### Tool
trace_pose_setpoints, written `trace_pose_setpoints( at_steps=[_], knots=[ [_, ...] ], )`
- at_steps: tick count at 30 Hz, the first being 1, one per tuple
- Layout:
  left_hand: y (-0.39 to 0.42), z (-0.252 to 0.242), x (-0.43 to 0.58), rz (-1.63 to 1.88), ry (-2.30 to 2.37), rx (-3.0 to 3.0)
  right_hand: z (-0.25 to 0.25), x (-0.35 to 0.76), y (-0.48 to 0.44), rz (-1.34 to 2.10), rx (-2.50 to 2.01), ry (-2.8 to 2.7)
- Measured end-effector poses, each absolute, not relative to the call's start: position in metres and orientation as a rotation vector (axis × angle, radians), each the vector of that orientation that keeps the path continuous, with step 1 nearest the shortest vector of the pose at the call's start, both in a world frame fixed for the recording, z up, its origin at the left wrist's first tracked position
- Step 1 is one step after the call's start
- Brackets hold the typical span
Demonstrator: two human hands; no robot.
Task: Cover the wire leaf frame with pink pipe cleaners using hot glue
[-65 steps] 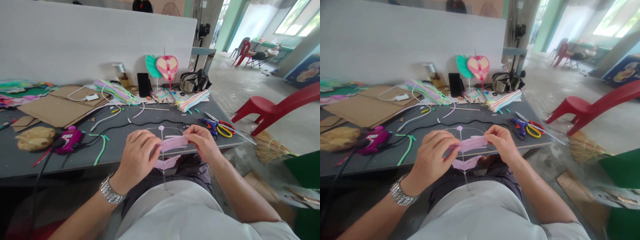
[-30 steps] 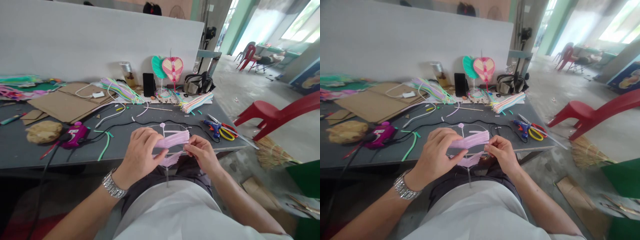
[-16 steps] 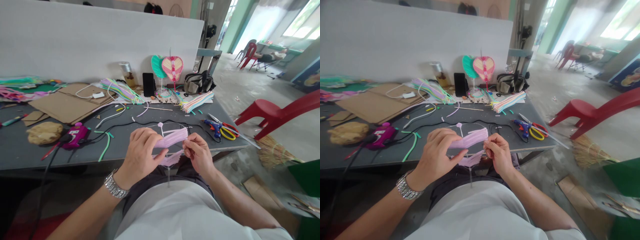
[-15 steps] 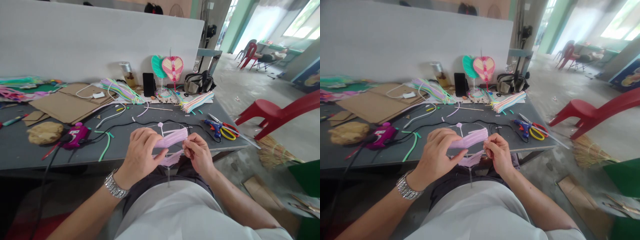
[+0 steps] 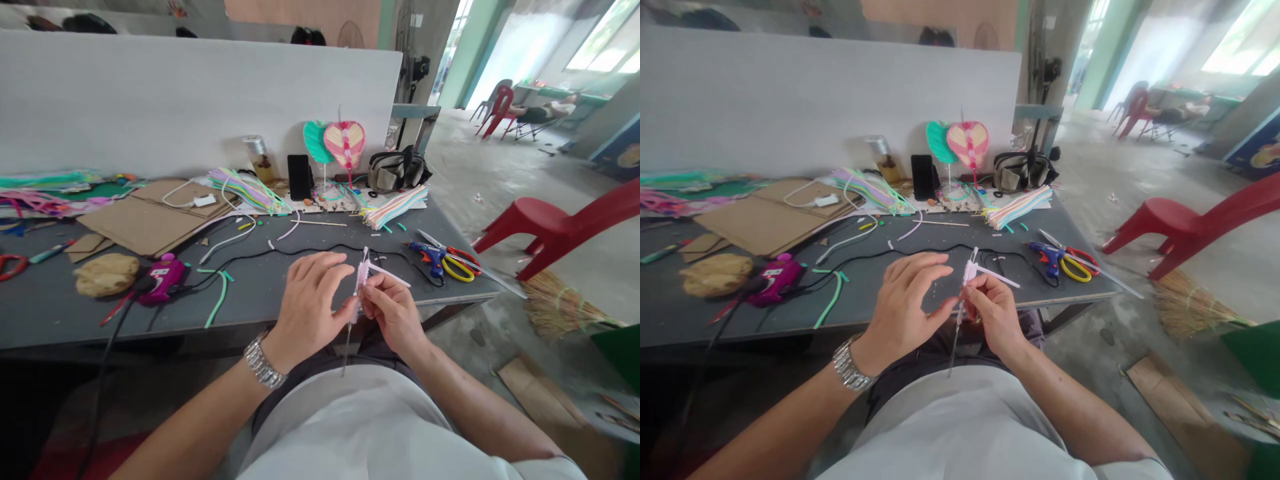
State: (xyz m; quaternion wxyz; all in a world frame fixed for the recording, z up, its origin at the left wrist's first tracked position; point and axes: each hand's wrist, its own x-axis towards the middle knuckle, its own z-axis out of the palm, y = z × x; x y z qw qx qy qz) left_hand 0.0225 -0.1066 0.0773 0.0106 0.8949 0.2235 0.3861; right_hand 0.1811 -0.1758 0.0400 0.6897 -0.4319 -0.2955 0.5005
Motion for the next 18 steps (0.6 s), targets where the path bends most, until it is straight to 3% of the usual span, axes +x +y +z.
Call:
trace_pose_setpoints(
  at_steps=[18],
  knots=[
    [-0.086,0.083,0.026,1.053,0.431,2.548,0.046,0.168,-0.177,1.039,-1.068,-0.761]
  ],
)
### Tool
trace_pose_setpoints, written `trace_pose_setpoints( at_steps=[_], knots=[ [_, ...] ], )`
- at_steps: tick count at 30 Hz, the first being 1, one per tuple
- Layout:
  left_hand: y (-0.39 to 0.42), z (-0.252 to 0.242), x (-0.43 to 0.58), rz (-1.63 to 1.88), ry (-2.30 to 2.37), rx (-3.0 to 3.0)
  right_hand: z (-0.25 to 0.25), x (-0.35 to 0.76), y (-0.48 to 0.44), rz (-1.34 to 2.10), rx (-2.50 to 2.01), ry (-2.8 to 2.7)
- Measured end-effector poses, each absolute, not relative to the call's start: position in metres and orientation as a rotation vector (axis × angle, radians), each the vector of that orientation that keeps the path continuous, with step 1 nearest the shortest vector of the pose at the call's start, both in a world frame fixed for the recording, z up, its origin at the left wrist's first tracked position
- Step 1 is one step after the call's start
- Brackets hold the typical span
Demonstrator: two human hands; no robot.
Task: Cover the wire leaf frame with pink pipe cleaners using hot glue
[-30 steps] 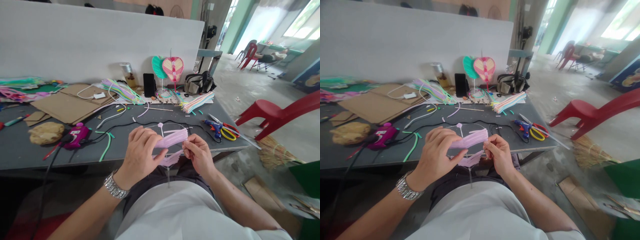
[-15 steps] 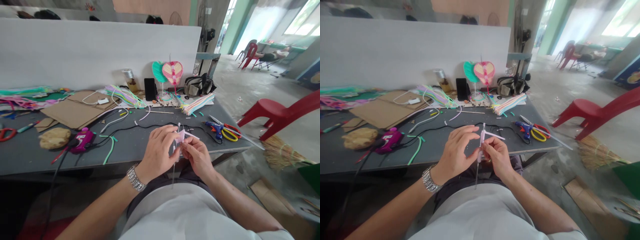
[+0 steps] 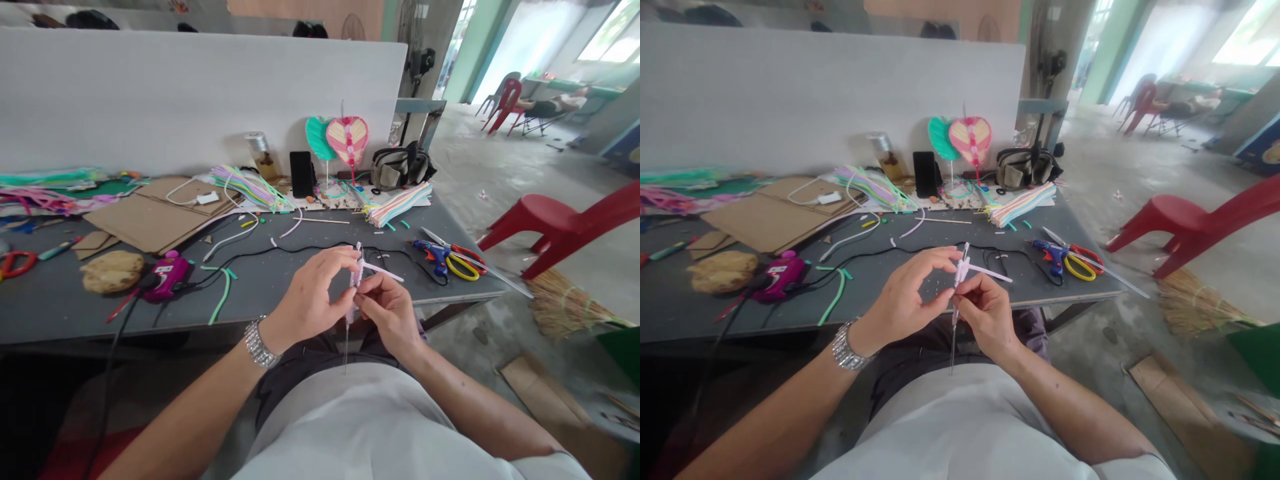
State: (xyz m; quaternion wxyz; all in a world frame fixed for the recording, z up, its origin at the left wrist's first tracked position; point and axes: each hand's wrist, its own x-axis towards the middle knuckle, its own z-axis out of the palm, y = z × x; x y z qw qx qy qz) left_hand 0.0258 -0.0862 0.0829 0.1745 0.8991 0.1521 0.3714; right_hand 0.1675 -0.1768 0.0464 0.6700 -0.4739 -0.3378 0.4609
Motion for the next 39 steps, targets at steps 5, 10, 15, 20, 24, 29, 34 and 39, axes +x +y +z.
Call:
trace_pose_setpoints(
  at_steps=[5,10,15,20,24,29,34,39],
  knots=[
    [-0.083,0.083,0.022,1.046,0.351,2.575,0.043,0.166,-0.178,1.004,-1.066,-0.812],
    [-0.082,0.083,0.021,1.129,0.320,2.727,0.039,0.165,-0.177,0.982,-1.029,-0.837],
    [-0.078,0.088,0.020,1.155,0.230,2.823,0.040,0.163,-0.177,1.005,-1.009,-0.834],
    [-0.075,0.088,0.019,1.214,0.228,2.910,0.041,0.163,-0.178,0.975,-1.010,-0.836],
    [-0.076,0.086,0.019,1.256,0.262,2.933,0.043,0.163,-0.177,0.953,-1.011,-0.858],
    [-0.076,0.083,0.020,1.296,0.310,2.919,0.044,0.164,-0.176,0.951,-1.015,-0.872],
    [-0.080,0.083,0.023,1.307,0.338,2.859,0.045,0.165,-0.178,0.947,-1.031,-0.889],
    [-0.085,0.085,0.012,1.295,0.366,2.605,0.041,0.169,-0.178,1.009,-1.009,-0.875]
  ],
)
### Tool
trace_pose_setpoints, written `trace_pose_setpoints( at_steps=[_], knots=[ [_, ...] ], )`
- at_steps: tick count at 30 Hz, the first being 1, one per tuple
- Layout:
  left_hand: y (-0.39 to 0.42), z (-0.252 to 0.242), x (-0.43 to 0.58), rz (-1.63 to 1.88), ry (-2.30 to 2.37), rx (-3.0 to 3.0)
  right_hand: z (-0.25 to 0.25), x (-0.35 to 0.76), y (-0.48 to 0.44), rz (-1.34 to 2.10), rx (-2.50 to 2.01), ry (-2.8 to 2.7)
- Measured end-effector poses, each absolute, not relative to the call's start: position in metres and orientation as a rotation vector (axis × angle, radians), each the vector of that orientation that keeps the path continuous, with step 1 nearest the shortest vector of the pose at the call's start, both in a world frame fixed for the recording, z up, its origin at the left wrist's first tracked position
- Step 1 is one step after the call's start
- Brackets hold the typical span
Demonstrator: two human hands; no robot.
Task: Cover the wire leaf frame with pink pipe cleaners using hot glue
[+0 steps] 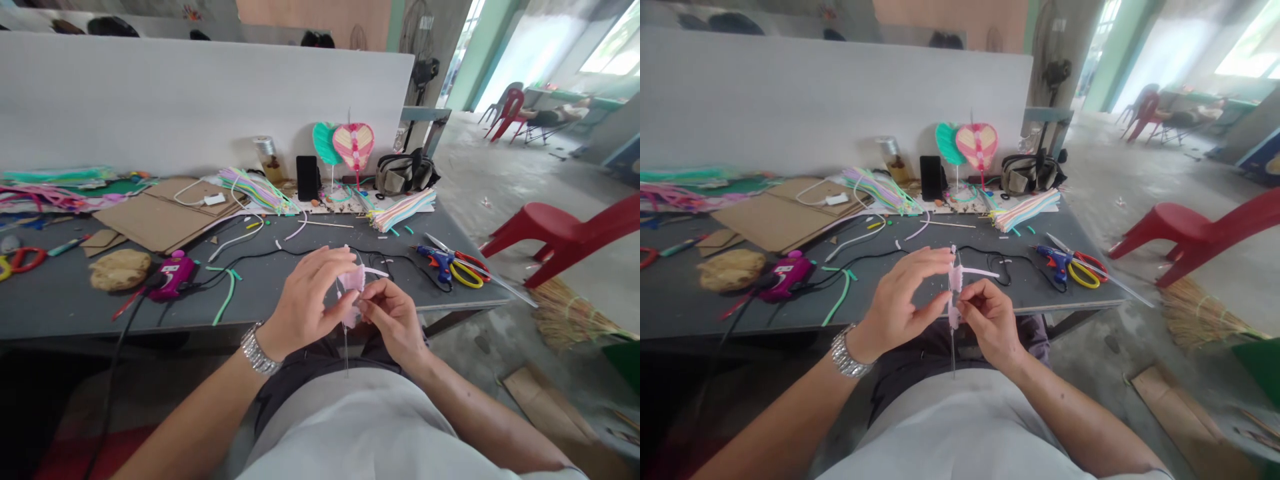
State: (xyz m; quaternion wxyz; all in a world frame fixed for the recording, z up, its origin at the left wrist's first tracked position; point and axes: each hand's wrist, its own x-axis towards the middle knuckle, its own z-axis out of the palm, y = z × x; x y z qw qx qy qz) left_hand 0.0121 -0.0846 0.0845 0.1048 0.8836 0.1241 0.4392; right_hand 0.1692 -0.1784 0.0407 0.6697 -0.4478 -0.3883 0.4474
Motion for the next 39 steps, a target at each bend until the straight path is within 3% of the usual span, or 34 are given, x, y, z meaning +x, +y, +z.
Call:
trace_pose_setpoints(
  at_steps=[5,10,19,26,30,33,39],
  knots=[
    [-0.079,0.052,-0.019,1.646,0.775,1.809,0.034,0.181,-0.176,1.036,-0.887,-0.843],
    [-0.074,0.014,-0.021,1.260,0.772,1.192,0.040,0.194,-0.179,1.048,-0.798,-0.895],
    [-0.098,0.004,0.015,0.922,0.703,1.110,0.055,0.218,-0.197,0.995,-0.883,-0.944],
    [-0.103,0.019,0.047,0.763,0.551,0.673,0.048,0.228,-0.203,1.023,-0.899,-0.980],
    [-0.109,0.041,0.054,0.913,0.487,0.651,0.045,0.231,-0.202,0.935,-0.966,-0.976],
    [-0.117,0.049,0.048,1.064,0.523,0.743,0.042,0.233,-0.204,0.778,-1.100,-0.985],
    [-0.129,0.034,0.033,1.291,0.644,0.948,0.050,0.213,-0.216,-0.160,-1.314,-1.278]
  ],
)
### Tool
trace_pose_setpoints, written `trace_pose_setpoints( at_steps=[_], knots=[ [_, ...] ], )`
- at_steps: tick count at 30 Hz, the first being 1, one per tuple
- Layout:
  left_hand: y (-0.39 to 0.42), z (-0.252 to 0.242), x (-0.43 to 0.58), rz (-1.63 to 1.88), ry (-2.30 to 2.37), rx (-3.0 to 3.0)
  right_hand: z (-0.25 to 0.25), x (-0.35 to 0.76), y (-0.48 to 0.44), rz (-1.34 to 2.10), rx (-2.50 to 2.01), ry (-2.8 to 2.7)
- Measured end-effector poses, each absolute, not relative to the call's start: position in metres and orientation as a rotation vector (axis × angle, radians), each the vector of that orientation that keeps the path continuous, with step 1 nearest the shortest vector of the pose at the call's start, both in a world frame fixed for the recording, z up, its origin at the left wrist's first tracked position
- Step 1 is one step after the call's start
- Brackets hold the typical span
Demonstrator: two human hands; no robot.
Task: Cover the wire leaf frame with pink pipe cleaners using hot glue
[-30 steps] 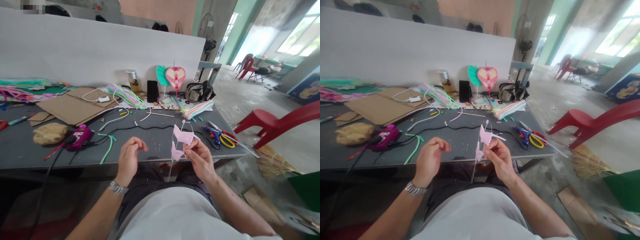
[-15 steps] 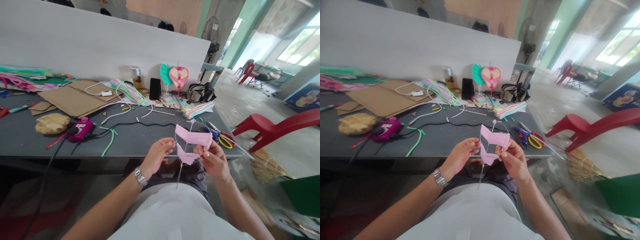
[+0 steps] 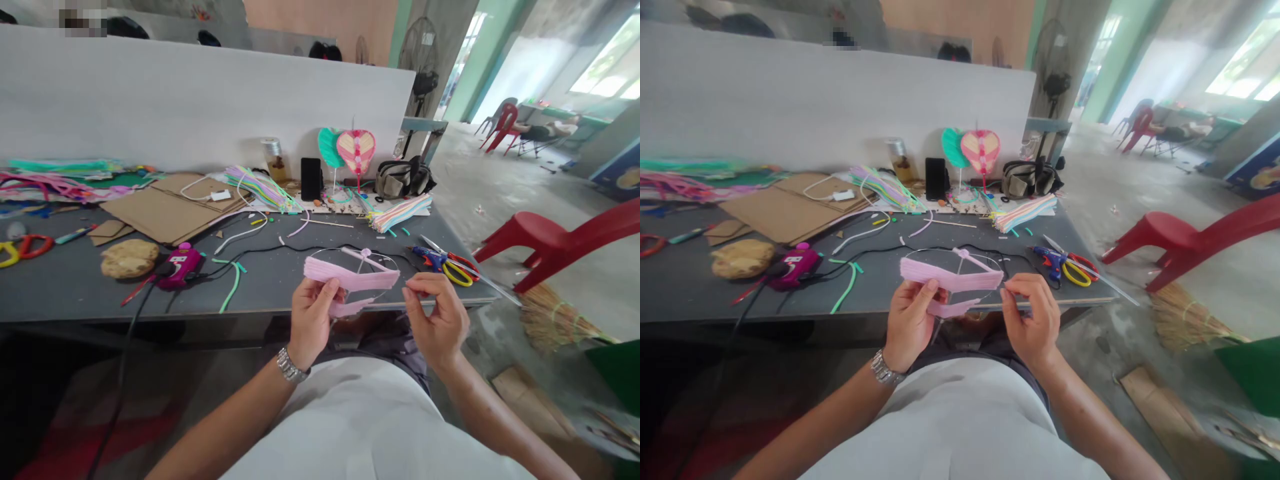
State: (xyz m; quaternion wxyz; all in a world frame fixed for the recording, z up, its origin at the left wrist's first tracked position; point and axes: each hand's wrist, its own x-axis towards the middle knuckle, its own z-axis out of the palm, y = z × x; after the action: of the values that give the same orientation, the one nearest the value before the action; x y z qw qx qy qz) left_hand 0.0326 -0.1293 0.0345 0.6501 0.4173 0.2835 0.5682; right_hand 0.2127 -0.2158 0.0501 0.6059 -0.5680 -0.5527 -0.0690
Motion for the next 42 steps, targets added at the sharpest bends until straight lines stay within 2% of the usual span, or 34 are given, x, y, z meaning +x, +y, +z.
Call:
trace_pose_setpoints(
  at_steps=[2,6,8,11,14,17,21,25,30,32,35,42],
  knots=[
    [-0.133,0.026,0.029,1.335,0.642,1.012,0.058,0.204,-0.215,-0.251,-1.282,-1.302],
    [-0.142,0.017,0.021,1.375,0.647,1.136,0.071,0.191,-0.213,-0.015,-1.361,-1.351],
    [-0.145,0.017,0.015,1.431,0.622,1.355,0.077,0.187,-0.216,-0.024,-1.336,-1.473],
    [-0.147,0.023,0.002,1.576,0.435,1.795,0.086,0.184,-0.224,-0.056,-1.194,-1.711],
    [-0.146,0.028,-0.012,1.576,0.131,2.113,0.091,0.189,-0.231,0.003,-1.114,-1.863],
    [-0.142,0.032,-0.024,1.579,-0.038,2.291,0.085,0.198,-0.238,-0.041,-1.107,-1.881],
    [-0.138,0.034,-0.028,1.592,-0.120,2.441,0.060,0.204,-0.248,-0.248,-1.166,-1.606],
    [-0.146,0.033,-0.016,1.584,0.215,2.235,0.038,0.195,-0.254,-0.091,-1.228,-1.514],
    [-0.149,0.023,0.002,1.154,0.789,1.591,0.026,0.179,-0.244,-0.005,-1.318,-1.440],
    [-0.145,0.018,0.005,1.053,0.835,1.324,0.023,0.175,-0.238,0.001,-1.322,-1.425],
    [-0.139,0.016,0.006,1.096,0.817,1.018,0.019,0.173,-0.229,-0.052,-1.288,-1.450],
    [-0.140,0.021,0.011,1.225,0.769,0.858,0.014,0.173,-0.212,-0.314,-1.298,-1.569]
  ],
)
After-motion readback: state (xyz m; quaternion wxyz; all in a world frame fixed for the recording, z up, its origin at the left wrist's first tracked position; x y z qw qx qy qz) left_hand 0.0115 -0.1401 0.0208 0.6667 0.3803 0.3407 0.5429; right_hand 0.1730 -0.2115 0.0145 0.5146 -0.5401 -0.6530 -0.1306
